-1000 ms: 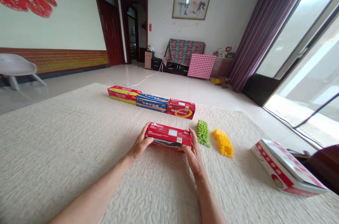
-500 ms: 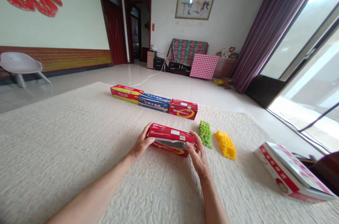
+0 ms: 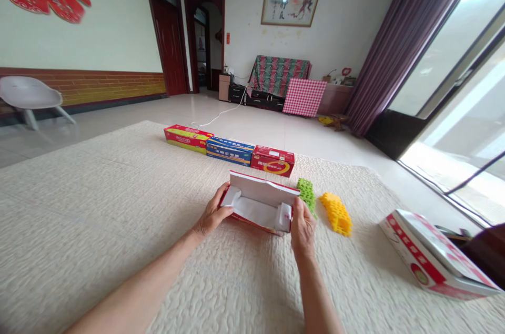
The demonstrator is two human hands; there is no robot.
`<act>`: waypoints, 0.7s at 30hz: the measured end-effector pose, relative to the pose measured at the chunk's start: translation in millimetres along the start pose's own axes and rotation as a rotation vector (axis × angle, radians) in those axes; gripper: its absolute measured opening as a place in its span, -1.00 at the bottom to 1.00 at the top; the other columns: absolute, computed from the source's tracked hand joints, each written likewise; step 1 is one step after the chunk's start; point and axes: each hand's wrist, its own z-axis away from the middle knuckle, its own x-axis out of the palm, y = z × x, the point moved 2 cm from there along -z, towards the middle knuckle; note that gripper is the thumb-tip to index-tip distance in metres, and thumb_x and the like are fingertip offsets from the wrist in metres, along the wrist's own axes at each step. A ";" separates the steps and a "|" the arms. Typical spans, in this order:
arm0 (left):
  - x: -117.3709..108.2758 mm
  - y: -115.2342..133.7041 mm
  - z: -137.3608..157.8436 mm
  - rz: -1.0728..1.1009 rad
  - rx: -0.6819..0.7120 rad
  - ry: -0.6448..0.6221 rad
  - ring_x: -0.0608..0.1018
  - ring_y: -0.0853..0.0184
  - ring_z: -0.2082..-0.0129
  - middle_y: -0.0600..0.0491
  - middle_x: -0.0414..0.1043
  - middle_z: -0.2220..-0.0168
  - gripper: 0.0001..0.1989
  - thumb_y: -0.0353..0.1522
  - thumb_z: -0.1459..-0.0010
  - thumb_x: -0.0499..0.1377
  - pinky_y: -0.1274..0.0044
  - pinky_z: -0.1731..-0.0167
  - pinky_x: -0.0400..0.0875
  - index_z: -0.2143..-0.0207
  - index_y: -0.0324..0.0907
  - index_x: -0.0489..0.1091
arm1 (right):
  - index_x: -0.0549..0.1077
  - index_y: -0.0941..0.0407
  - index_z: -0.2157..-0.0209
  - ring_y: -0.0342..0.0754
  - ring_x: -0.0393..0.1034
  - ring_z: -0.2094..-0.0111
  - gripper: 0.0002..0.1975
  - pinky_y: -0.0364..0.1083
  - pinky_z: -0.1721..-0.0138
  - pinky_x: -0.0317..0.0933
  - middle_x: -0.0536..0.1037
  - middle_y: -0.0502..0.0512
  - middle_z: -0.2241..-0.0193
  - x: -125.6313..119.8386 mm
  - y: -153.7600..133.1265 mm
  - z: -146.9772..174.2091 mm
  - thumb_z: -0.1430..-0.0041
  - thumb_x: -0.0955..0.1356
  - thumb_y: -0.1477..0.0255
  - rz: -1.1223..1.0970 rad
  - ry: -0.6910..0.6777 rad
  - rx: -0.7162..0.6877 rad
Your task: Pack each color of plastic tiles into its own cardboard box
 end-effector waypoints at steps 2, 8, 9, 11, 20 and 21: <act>1.6 1.4 0.3 -0.004 -0.002 -0.010 0.32 0.14 -0.13 -0.06 0.25 -0.16 -0.33 -0.39 -0.01 0.15 0.34 -0.11 0.21 -0.21 -0.14 0.10 | 0.43 0.13 0.48 -0.16 0.20 0.56 -0.59 -0.18 0.55 0.10 0.37 -0.07 0.60 0.6 0.3 -1.9 -0.02 0.33 0.03 -0.099 0.011 0.077; 1.3 -3.8 -0.7 0.028 -0.052 0.042 0.33 0.15 -0.15 -0.07 0.29 -0.15 -0.43 -0.25 -0.15 0.09 0.34 -0.14 0.20 -0.20 -0.18 0.15 | 0.43 0.09 0.30 -0.17 0.28 0.61 -0.62 -0.18 0.59 0.18 0.44 -0.11 0.57 -1.7 6.5 -7.2 0.16 0.43 0.17 -0.223 0.108 0.202; 0.1 -6.3 -1.2 0.023 -0.053 0.077 0.31 0.16 -0.17 -0.06 0.29 -0.16 -0.45 -0.24 -0.17 0.07 0.35 -0.15 0.17 -0.19 -0.19 0.17 | 0.44 0.10 0.31 -0.17 0.29 0.61 -0.62 -0.17 0.58 0.19 0.45 -0.10 0.57 -2.6 8.6 -7.7 0.15 0.42 0.17 -0.208 0.107 0.203; -2.4 -11.1 -2.0 0.008 -0.043 0.140 0.30 0.17 -0.18 -0.04 0.30 -0.16 -0.47 -0.22 -0.18 0.06 0.36 -0.17 0.15 -0.19 -0.19 0.19 | 0.48 0.13 0.32 -0.13 0.33 0.58 -0.64 -0.14 0.55 0.23 0.49 -0.04 0.55 -4.8 12.0 -7.8 0.13 0.41 0.17 -0.165 0.098 0.201; -13.2 -2.0 -1.1 -0.444 0.406 0.313 0.22 0.10 -0.23 -0.12 0.17 -0.22 -0.64 -0.37 -0.18 0.03 0.19 -0.15 0.19 -0.04 -0.18 0.32 | 0.58 0.12 0.46 0.14 0.39 0.08 -0.64 0.03 0.05 0.21 0.58 0.18 0.21 -14.2 -0.4 -7.6 -0.02 0.33 0.12 0.221 0.027 -0.042; -13.1 0.2 -0.8 -0.503 0.484 0.291 0.21 0.10 -0.23 -0.11 0.22 -0.19 -0.69 -0.39 -0.19 0.01 0.16 -0.16 0.16 0.03 -0.19 0.37 | 0.58 0.13 0.45 0.14 0.40 0.08 -0.59 0.03 0.04 0.21 0.59 0.19 0.22 -15.2 -2.1 -7.4 -0.07 0.29 0.10 0.272 0.012 -0.080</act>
